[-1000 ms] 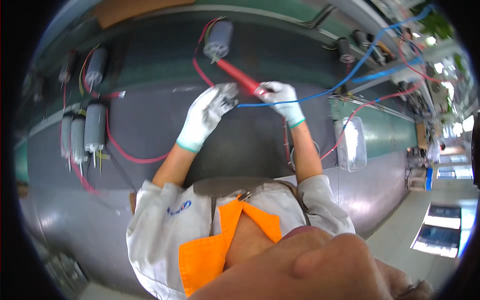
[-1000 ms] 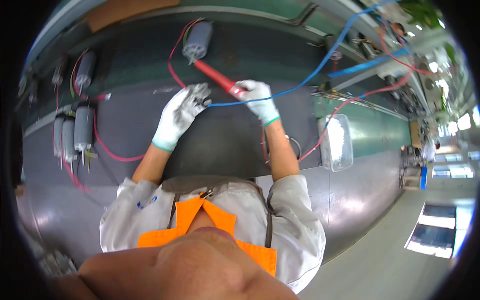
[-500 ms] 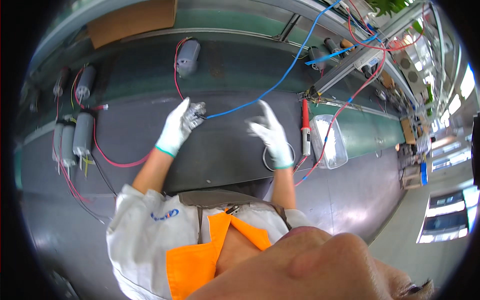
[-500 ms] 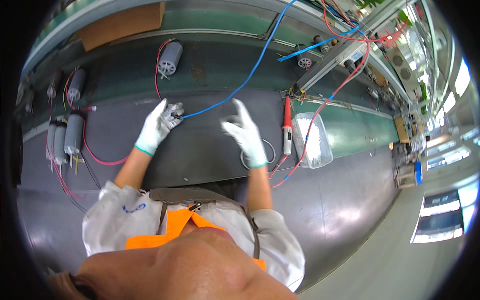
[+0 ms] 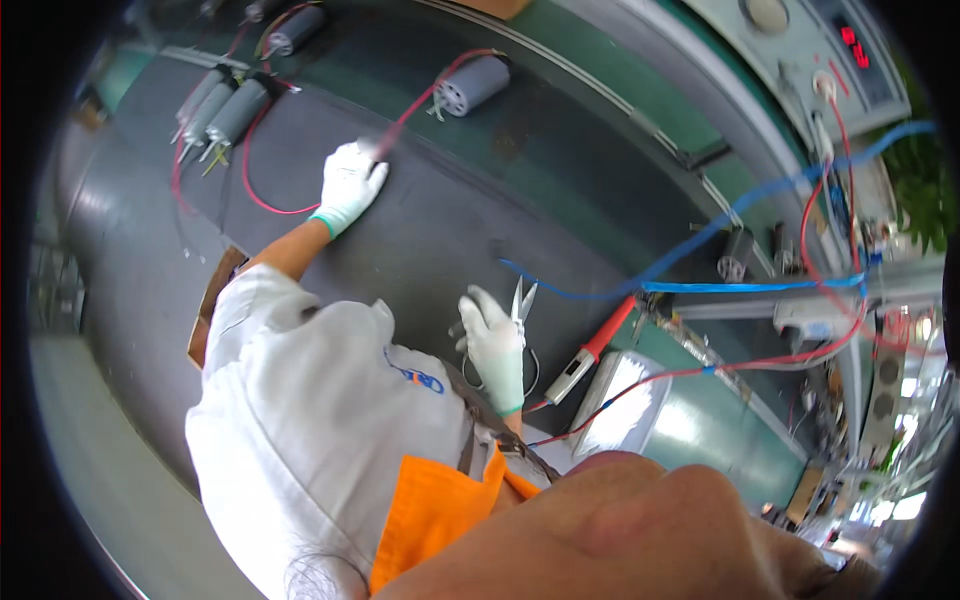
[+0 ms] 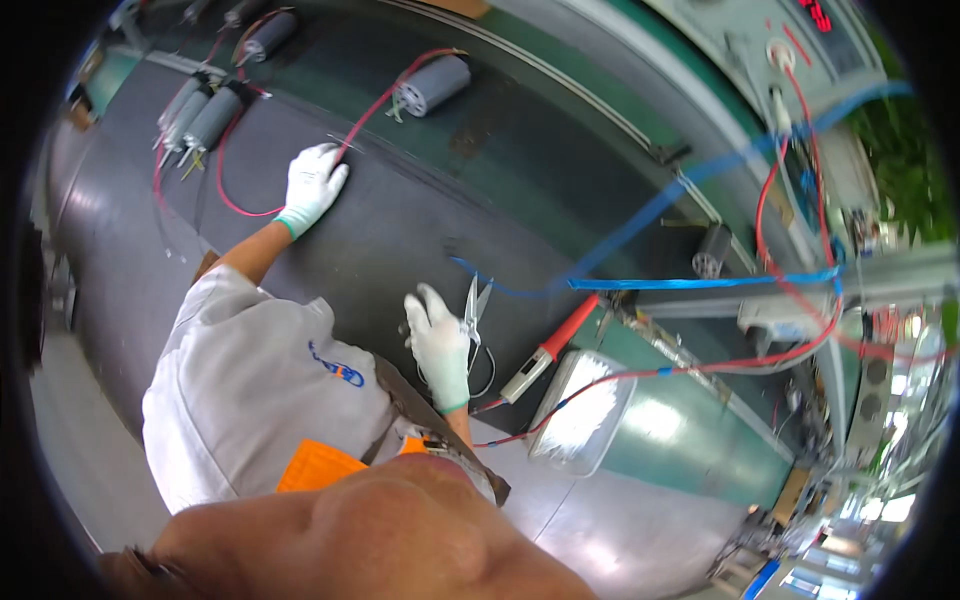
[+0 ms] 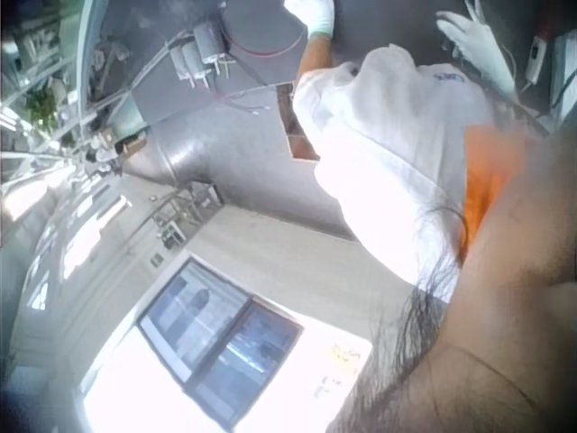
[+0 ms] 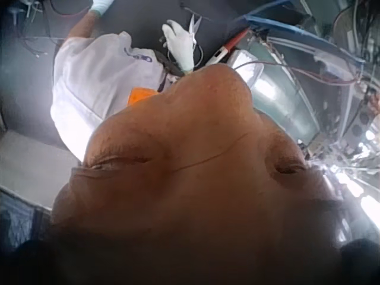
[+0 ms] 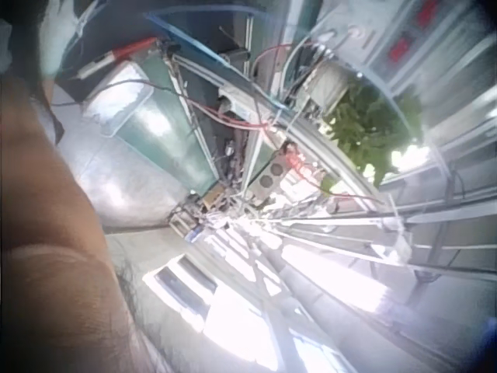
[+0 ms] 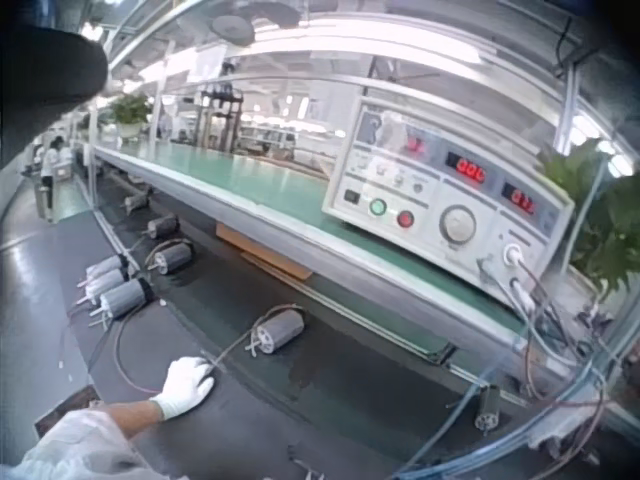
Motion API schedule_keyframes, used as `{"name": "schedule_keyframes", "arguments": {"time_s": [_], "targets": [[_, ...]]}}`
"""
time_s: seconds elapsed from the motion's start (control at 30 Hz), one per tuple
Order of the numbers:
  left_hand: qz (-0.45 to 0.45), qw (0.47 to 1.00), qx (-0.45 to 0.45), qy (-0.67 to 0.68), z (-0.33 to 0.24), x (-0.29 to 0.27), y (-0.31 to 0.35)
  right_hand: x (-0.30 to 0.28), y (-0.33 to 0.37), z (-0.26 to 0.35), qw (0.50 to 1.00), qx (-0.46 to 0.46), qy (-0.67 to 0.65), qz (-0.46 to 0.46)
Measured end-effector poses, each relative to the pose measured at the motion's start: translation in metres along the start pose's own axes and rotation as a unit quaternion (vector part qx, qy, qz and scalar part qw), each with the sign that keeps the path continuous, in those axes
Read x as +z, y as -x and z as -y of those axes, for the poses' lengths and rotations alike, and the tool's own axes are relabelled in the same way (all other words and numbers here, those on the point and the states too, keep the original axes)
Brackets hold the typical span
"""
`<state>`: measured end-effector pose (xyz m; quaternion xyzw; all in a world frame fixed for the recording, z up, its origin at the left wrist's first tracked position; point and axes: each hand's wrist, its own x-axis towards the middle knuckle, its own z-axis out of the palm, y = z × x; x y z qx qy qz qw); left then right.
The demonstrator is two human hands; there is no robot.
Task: The person puts on white gloves and proceeds to test several cylindrical electric motors on a workbench. They use a red multimeter probe to check the electrical connections on the motors, handling each unit individually and placing them back on the table after testing.
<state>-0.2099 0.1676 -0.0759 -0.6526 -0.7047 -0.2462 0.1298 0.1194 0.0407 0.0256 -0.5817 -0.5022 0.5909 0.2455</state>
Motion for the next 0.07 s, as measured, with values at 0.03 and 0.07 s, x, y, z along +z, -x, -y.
{"name": "schedule_keyframes", "arguments": {"time_s": [0.03, 0.07], "targets": [[-0.014, 1.0, 0.004, 0.006, -0.0002, -0.0001, -0.0007, -0.0039, 0.0043, 0.0083, 1.0, 0.019, -0.004, 0.017], [-0.023, 1.0, 0.01, 0.014, -0.0036, -0.0015, -0.0006, -0.0053, 0.0136, 0.0178, 0.999, 0.022, 0.006, 0.034]]}}
